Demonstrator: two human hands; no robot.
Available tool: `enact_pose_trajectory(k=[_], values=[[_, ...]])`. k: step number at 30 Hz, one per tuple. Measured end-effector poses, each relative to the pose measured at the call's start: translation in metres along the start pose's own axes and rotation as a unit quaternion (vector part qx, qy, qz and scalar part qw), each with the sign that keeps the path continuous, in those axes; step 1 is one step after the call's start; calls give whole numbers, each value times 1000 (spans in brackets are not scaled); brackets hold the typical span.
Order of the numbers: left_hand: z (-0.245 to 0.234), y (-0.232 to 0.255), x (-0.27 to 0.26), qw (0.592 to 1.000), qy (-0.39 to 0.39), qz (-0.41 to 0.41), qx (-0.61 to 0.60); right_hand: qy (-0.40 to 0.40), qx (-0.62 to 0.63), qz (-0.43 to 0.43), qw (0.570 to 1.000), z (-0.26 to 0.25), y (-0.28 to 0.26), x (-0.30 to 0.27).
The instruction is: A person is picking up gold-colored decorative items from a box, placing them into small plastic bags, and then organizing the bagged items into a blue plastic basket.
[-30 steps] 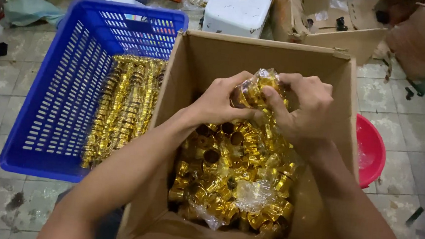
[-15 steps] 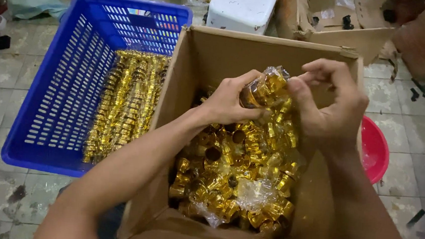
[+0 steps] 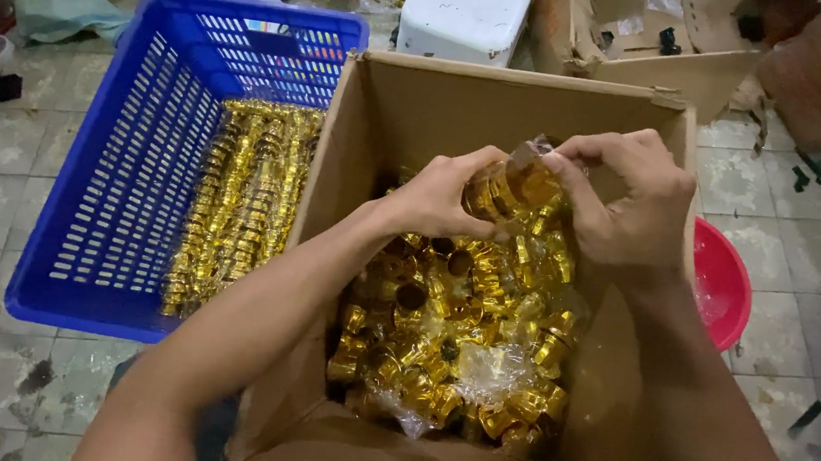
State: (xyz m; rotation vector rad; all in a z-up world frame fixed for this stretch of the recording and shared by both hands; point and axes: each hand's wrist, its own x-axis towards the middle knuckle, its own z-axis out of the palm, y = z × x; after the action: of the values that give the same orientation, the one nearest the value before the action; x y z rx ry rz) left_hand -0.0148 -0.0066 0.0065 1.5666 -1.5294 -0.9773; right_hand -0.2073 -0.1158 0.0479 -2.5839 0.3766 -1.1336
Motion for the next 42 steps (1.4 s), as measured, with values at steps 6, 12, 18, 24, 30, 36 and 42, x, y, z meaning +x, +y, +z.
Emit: enact_pose_trajectory(k=[6, 12, 18, 24, 30, 36, 42], values=[[2, -7, -6, 999, 7, 3, -36, -9, -65, -35, 997, 3, 28, -8], [0, -34, 10, 997, -62, -45, -31, -31, -50, 22, 998, 3, 13, -10], [-2, 2, -8, 996, -54, -44, 59, -72, -55, 83, 992, 2, 5, -7], [-2, -26, 9, 995, 1, 8, 99, -51, -113, 39, 992, 5, 31, -14], [4, -6, -2, 994, -16, 40, 103, -106, -86, 51, 989, 4, 5, -9], [37, -46, 27, 980, 82, 152, 98, -135, 76, 156, 976, 4, -2, -5], [37, -32, 22, 984, 93, 149, 22, -105, 166, 214, 957, 1, 15, -6]])
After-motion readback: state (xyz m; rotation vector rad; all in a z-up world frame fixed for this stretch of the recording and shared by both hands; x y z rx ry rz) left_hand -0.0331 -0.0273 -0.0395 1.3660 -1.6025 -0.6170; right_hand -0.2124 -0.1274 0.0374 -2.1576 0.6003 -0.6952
